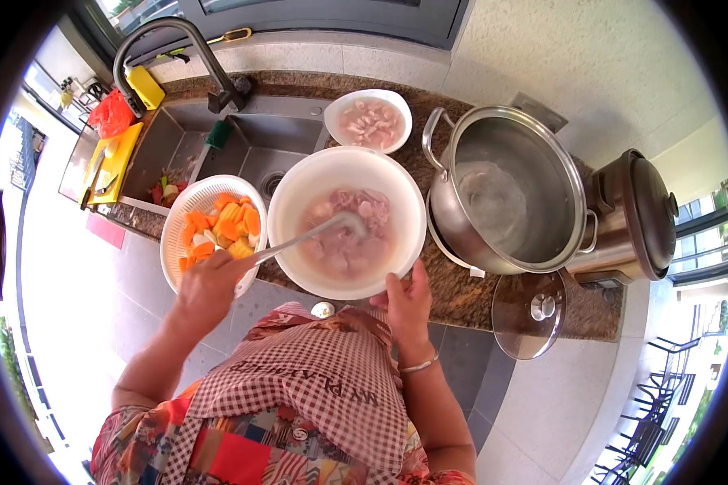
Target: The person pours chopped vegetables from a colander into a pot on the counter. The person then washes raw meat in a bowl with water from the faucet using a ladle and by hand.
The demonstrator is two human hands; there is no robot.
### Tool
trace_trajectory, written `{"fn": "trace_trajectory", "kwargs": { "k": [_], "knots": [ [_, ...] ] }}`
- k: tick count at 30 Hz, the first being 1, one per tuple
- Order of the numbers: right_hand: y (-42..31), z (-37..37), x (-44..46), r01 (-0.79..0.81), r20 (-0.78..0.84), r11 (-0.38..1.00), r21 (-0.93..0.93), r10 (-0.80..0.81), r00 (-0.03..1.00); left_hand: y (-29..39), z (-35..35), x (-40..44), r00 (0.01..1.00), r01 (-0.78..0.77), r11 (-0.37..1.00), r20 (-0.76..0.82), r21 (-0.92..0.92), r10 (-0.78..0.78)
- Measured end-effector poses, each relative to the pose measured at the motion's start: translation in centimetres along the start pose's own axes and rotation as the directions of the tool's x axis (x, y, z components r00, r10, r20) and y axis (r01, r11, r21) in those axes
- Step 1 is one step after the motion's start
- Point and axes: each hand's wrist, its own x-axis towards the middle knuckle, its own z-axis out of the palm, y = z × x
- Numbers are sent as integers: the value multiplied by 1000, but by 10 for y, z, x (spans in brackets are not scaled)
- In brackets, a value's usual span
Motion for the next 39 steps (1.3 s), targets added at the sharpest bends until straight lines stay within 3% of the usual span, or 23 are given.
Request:
{"fn": "trace_trajectory", "kwargs": {
  "k": [4,8,11,15,21,27,33,39],
  "knots": [
    [2,0,1,-16,-2,1000,2,16,1000,1,-71,-12,999,27,998,30,48,-29],
    [7,-2,2,3,-1,1000,29,-3,1000,7,-94,-14,994,79,997,78,1,-78],
    [3,-3,4,39,46,999,25,-40,998,6,-63,-5,993,7,999,119,42,-12],
    [-2,-2,1,15,32,1000,24,-16,999,18,-30,6,989,137,975,88,-176,-123],
    [-7,1,-3,-29,27,999,34,28,999,22,11,18,978,181,960,-67,-212,-199],
    [0,-2,1,-7,29,999,45,6,1000,26,0,1,972,164,968,198,-190,-126],
    [7,-4,3,11,20,999,50,-12,1000,21,-90,-10,952,228,967,236,-118,-195],
    [1,-3,3,-13,39,999,32,11,999,23,-48,3,994,34,996,102,-87,-25]
  ]
}}
